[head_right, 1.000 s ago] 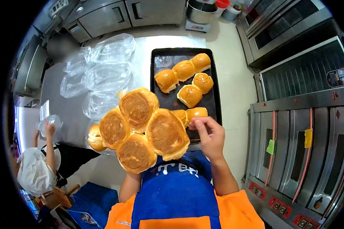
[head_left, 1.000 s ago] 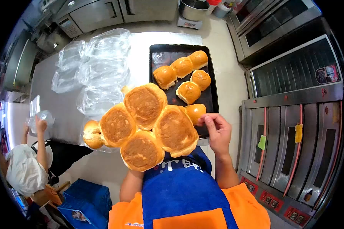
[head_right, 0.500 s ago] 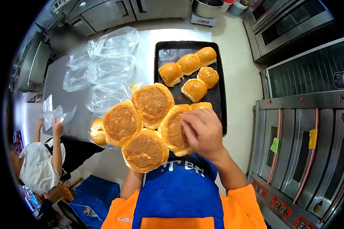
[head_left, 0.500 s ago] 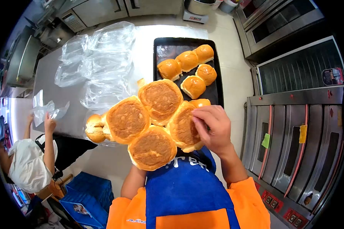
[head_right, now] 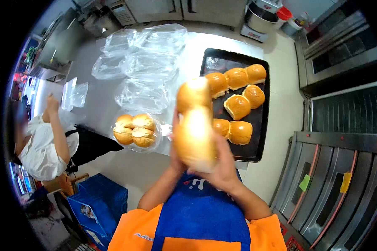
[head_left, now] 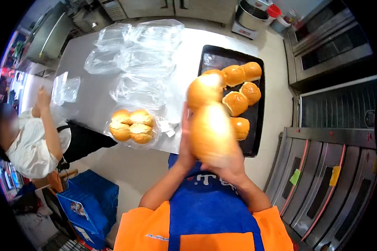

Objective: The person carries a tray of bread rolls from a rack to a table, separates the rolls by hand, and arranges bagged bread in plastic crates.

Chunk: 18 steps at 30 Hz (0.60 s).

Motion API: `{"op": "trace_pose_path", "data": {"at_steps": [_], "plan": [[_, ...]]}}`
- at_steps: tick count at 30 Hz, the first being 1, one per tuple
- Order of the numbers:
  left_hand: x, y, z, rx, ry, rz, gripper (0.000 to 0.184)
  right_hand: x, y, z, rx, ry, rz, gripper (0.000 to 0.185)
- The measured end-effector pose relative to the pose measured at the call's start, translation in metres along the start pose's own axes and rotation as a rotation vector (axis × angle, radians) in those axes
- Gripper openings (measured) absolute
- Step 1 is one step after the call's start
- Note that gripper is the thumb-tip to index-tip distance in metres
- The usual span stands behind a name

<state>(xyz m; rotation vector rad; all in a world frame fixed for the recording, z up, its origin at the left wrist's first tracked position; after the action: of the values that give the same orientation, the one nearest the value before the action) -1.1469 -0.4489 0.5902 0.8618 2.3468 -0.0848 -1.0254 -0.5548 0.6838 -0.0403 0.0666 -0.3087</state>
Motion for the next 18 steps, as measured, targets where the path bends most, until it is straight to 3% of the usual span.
{"op": "trace_pose_path", "data": {"at_steps": [2,3,5,7,12,15,18], "plan": [[-0.048,0.020,-0.059,-0.142,1.014,-0.179,0.079,0.031,-0.003,-0.019,-0.073,0.225,-0.093,0.092],[-0.044,0.021,-0.069,-0.124,1.228,-0.141,0.086,0.046,-0.004,-0.029,-0.102,0.339,-0.146,0.084],[-0.038,0.027,-0.083,-0.085,1.541,-0.183,0.092,0.068,-0.004,-0.034,-0.089,0.864,-0.143,0.088],[-0.016,0.026,-0.069,-0.069,1.321,-0.130,0.091,0.089,0.000,-0.046,-0.095,1.024,-0.048,0.089],[-0.020,0.014,-0.033,0.383,0.495,0.076,0.083,0.108,-0.005,-0.079,-0.175,1.196,0.032,0.096],[-0.014,0.007,-0.019,0.618,0.186,0.189,0.087,0.095,0.006,-0.060,-0.252,1.256,0.137,0.095],[-0.006,0.010,-0.017,0.648,0.140,0.273,0.092,0.100,0.002,-0.074,-0.327,1.255,0.154,0.091]]}}
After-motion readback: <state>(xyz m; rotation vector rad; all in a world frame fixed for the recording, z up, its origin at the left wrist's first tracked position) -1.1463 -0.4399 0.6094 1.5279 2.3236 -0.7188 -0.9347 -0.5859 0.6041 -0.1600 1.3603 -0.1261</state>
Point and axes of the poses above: each hand's wrist, its own y-axis towards the middle knuckle, its own x-axis out of the back of the hand, z = x × y, the point moved 1 cm from there along y, towards the middle knuckle, and after that the axes turned 15 degrees about y, right-handed, at the moved point
